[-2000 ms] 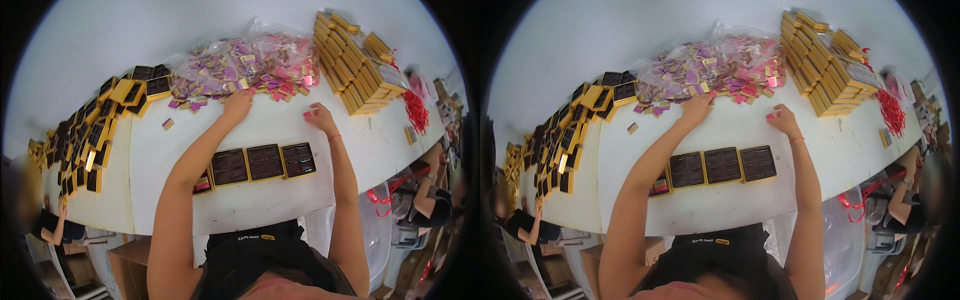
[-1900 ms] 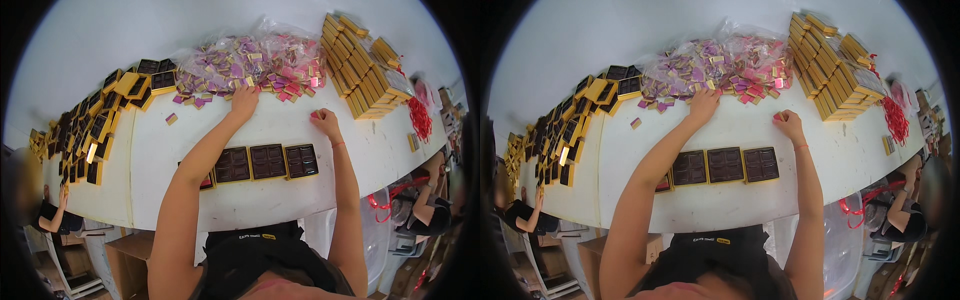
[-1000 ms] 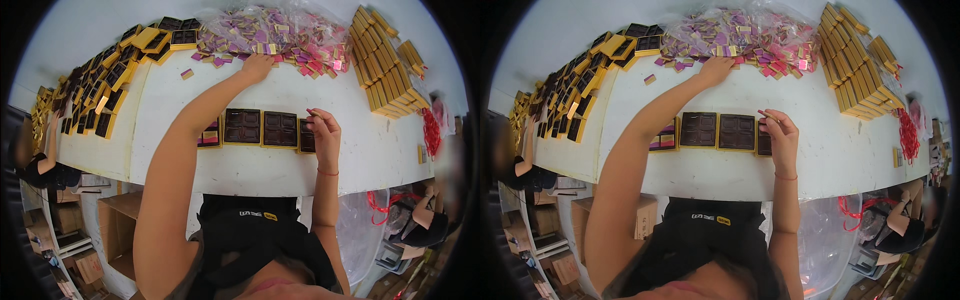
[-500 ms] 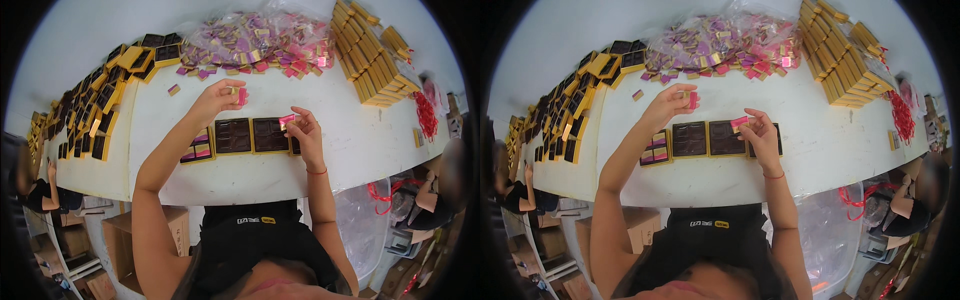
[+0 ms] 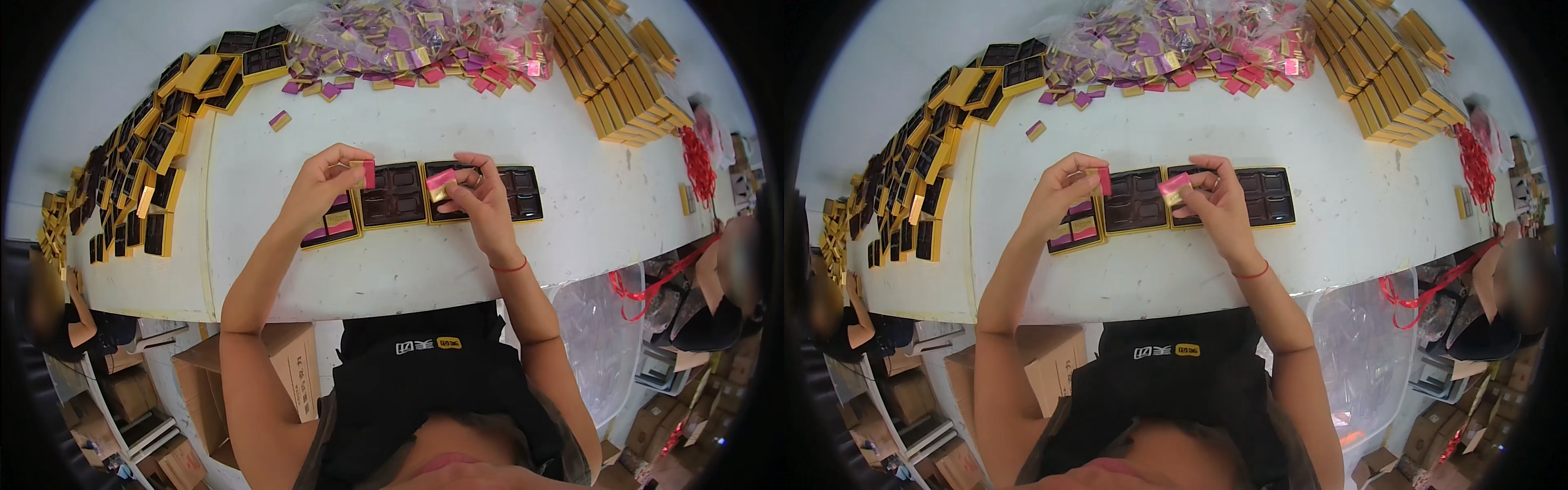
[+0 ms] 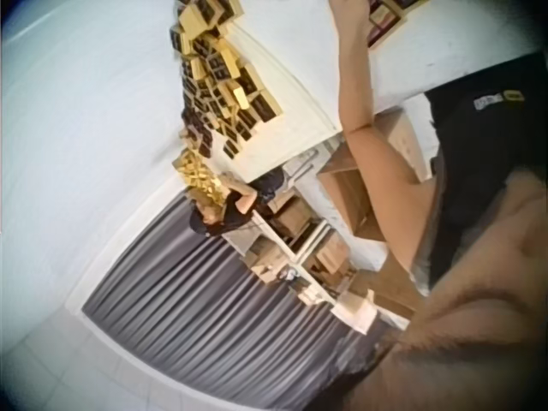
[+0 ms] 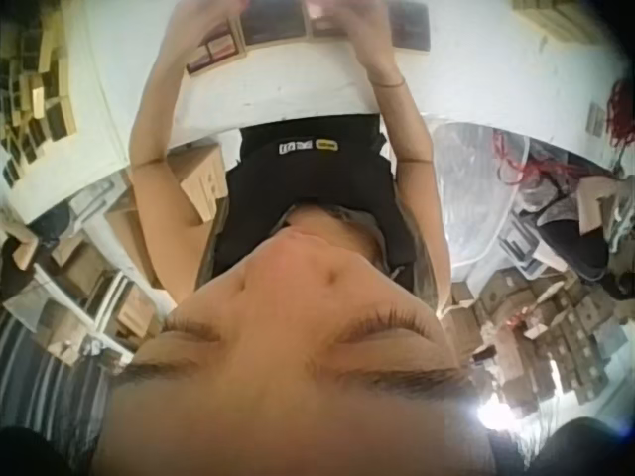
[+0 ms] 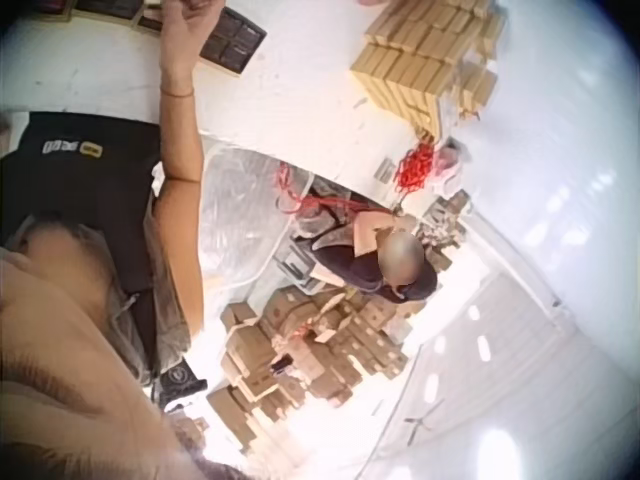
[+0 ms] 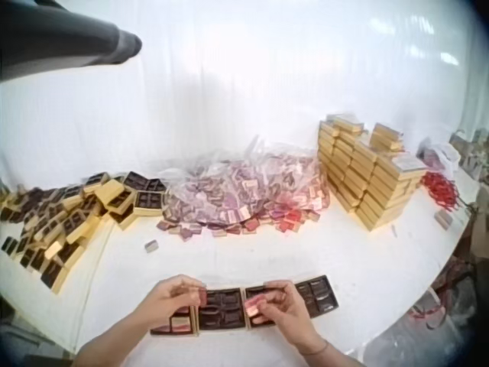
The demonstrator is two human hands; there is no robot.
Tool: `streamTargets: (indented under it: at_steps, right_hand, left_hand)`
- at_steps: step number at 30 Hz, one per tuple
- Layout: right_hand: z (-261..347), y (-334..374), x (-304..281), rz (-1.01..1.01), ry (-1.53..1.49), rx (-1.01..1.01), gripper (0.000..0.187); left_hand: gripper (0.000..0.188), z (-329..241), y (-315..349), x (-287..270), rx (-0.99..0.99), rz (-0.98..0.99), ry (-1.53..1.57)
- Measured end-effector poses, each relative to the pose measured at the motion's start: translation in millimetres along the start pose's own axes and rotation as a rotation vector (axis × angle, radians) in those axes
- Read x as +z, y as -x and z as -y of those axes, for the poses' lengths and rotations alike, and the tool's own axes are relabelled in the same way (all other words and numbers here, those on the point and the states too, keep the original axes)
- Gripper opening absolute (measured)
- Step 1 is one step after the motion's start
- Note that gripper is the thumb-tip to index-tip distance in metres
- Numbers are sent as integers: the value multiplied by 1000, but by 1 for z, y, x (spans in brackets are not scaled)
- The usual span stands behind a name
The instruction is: The person assembles small square cosmetic palettes by placing pink and purple foil-wrapped inserts into black trays with four compartments. They handle the inserts by hand, arrange them in rows, and place clear plastic covers over the filled trays. The finished palettes are stacked on the table.
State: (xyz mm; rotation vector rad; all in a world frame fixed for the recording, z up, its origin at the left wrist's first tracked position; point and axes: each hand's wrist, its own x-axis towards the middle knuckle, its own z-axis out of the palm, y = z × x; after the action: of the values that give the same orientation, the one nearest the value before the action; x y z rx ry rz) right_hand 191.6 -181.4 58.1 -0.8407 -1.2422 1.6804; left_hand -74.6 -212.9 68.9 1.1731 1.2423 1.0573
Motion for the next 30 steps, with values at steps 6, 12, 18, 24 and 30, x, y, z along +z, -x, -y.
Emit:
streamTargets:
  at_steps: [6,12,18,24,30]
  right_hand:
    - [-23,-6,-10,270,347,-192,35]
    - [-12,0,13,234,503,-124,28]
    - [-24,-16,12,268,868,-515,26]
    - [-32,-14,15,193,800,-441,27]
    - [-43,-15,11,214,912,-617,20]
  left_hand:
    - [10,-3,-9,5,-57,-102,8]
    - [8,5,-19,-5,107,115,-387]
    - [25,-5,-49,6,221,515,-633]
    - [28,-3,-22,1,392,157,-754]
    - [24,21,11,11,360,-65,-914]
